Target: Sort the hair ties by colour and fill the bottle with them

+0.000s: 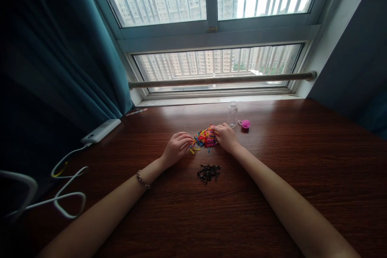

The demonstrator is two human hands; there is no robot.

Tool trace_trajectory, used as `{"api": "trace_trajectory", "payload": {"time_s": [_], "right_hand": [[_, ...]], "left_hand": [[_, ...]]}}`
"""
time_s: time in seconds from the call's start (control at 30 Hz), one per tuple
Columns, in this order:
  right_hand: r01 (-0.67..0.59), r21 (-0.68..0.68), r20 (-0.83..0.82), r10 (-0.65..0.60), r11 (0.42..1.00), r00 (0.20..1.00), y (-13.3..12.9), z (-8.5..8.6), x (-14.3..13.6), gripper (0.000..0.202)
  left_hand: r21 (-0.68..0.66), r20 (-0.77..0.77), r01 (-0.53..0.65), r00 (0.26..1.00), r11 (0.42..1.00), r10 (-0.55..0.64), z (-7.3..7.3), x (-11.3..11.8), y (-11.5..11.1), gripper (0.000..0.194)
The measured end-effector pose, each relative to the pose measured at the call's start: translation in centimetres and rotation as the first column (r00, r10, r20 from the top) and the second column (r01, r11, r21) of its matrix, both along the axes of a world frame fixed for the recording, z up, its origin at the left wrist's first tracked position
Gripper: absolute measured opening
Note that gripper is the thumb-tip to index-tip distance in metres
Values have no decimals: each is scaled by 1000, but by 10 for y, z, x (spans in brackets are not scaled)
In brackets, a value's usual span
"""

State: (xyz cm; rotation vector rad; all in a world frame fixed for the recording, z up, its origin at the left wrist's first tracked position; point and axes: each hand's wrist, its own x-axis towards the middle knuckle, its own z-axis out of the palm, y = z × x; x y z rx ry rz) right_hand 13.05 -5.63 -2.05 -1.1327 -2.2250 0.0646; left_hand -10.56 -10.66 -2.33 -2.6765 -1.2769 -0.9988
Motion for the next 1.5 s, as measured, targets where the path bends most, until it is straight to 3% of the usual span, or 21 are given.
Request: {"api": "trace_trajectory", "payload": {"time_s": [0.13,0.33,0.5,0.73,0.83,0.93,1.0,1.1,1.13,1.17,1.2,1.23,1.3,1.37,1.43,1.5], "right_hand": [[18,16,26,-18,1000,999,-1,-6,0,17],[41,-4,-26,-41,999,999,1,-11,3,14],[80,-24,-209,-83,997,974,1,-12,5,13],[72,-190,-519,-162,979,839,1,-6,11,20],[-56,-350,-638,-194,935,745,0,1,11,26],[-327,-512,-673,-135,794,727,-8,15,10,30],[-500,-612,-632,2,612,775,-17,26,9,29],[-590,-768,-544,231,250,807,-30,36,7,28],[-577,-798,-524,275,174,806,-32,36,7,29],[-561,-813,-505,291,155,812,-32,35,8,30],[-546,-814,-487,280,200,827,-30,33,8,30],[-529,-794,-471,248,300,847,-26,31,10,30],[-452,-688,-445,161,568,881,-18,25,13,28],[-346,-536,-395,133,770,909,-12,21,15,23],[-295,-400,-305,177,868,936,-13,18,14,17],[-317,-304,-186,270,898,945,-20,15,7,13]], "left_hand": [[-46,-43,-97,995,994,95,-10,-10,15,22],[-181,-129,-49,991,982,26,-12,-6,14,28],[-155,-141,-31,990,987,9,-14,-8,16,29],[-82,80,-30,996,996,37,-15,-11,18,20],[-102,176,-94,978,990,111,-14,-14,17,14],[-117,235,-189,949,975,212,-12,-17,16,9],[-134,262,-230,930,964,258,-10,-18,14,11],[-154,302,-199,923,968,238,-7,-15,10,14],[-154,316,-158,928,975,200,-6,-12,8,15],[-152,326,-98,934,983,144,-4,-9,5,15],[-147,330,-22,942,989,70,-2,-6,1,14],[-139,322,65,946,988,-17,0,-2,-2,13],[-118,272,232,943,965,-194,4,5,-9,13],[-95,177,325,936,941,-305,7,11,-14,12],[-55,77,299,953,953,-294,8,12,-15,13],[1,-3,192,981,981,-192,6,11,-13,15]]}}
